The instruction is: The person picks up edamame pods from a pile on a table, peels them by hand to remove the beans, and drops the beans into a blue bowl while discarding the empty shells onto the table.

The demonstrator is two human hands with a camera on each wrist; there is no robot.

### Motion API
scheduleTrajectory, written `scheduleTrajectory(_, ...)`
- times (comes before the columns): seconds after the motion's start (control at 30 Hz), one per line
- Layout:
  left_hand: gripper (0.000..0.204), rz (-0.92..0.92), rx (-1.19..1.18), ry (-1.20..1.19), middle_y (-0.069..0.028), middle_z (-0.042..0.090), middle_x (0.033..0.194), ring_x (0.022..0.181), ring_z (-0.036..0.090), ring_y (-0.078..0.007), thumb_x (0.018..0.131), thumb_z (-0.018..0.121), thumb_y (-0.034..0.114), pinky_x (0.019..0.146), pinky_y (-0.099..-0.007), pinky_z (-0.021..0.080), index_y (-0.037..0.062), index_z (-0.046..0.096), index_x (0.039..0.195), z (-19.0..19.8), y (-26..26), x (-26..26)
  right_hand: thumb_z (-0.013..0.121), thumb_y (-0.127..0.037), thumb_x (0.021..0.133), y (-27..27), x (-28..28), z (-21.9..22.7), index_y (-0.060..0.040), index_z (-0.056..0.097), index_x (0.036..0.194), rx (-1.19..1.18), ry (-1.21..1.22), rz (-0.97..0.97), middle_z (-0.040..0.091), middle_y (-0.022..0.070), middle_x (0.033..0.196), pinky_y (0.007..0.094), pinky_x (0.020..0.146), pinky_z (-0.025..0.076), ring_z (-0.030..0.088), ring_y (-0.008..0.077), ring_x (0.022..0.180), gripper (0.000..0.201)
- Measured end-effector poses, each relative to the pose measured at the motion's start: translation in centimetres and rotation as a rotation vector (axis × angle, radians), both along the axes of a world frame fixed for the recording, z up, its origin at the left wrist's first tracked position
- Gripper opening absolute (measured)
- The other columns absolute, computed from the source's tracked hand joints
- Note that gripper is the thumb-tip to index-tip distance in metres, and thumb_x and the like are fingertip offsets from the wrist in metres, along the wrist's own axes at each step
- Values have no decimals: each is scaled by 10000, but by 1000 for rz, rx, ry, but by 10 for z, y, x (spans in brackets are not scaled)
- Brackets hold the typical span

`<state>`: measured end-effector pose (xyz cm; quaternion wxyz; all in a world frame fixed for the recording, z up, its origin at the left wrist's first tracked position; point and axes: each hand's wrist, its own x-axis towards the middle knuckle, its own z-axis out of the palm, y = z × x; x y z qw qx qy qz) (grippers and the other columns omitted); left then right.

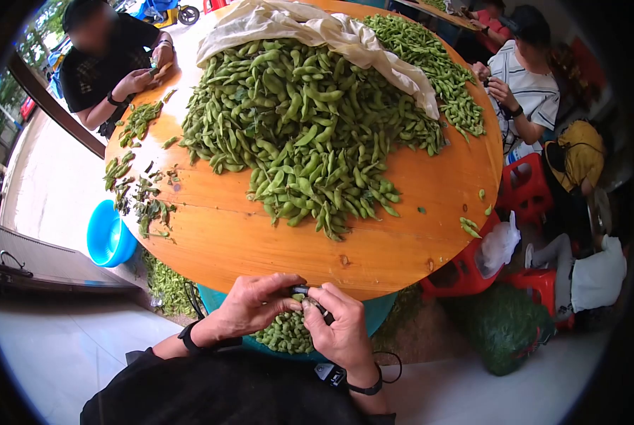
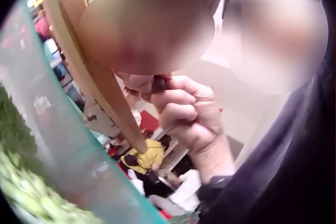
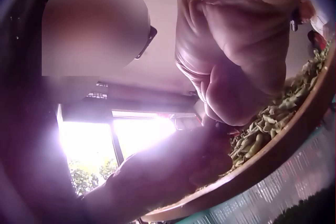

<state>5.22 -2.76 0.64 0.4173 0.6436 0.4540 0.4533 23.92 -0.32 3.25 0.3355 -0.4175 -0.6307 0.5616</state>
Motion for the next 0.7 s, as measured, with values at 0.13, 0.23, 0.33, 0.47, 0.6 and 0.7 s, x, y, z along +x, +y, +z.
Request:
scheduleTrajectory(0.13,425,9,164,175,-208,665,956,843,678,-376,859,699,21,678,-403,548,-22,542,1252,-11,-2,4,633,16,846,-4,-2,-5,72,632,956,160,-144,-33,575,136,796,323,572,473,611,256,639,123)
scheduleTrajectory(0.23,417,40,254,269,-218,652,955,818,670,-383,877,663,12,662,-415,544,-23,518,1267,-13,-3,5,641,18,821,-8,-12,0,68,637,942,192,-167,-118,572,167,801,351,591,480,607,326,669,131)
scheduleTrajectory(0.33,423,34,235,335,-228,646,915,792,657,-399,882,647,15,644,-410,536,-26,505,1278,-11,-2,2,637,15,824,-8,-19,2,65,636,952,438,-217,-158,572,162,788,354,590,481,609,319,663,138)
scheduleTrajectory(0.47,344,-85,-194,-31,-130,651,847,717,647,-210,979,575,101,641,-317,528,-27,521,1294,0,3,-6,616,34,851,-8,-17,-8,90,620,939,367,-166,-147,554,107,746,295,527,443,583,182,586,105)
scheduleTrajectory(0.6,355,-172,-523,-354,-36,643,898,749,607,-92,1026,542,183,703,-258,521,-30,529,1309,4,3,-9,614,36,834,-6,-15,-6,73,620,954,311,-159,-115,550,147,751,326,562,451,594,257,641,126)
scheduleTrajectory(0.7,326,-160,-576,-444,-34,621,871,752,552,-69,1017,525,158,701,-247,485,-22,544,1287,6,3,-6,615,36,828,-9,-22,0,57,624,946,445,-205,-124,547,150,766,340,572,457,594,282,650,120)
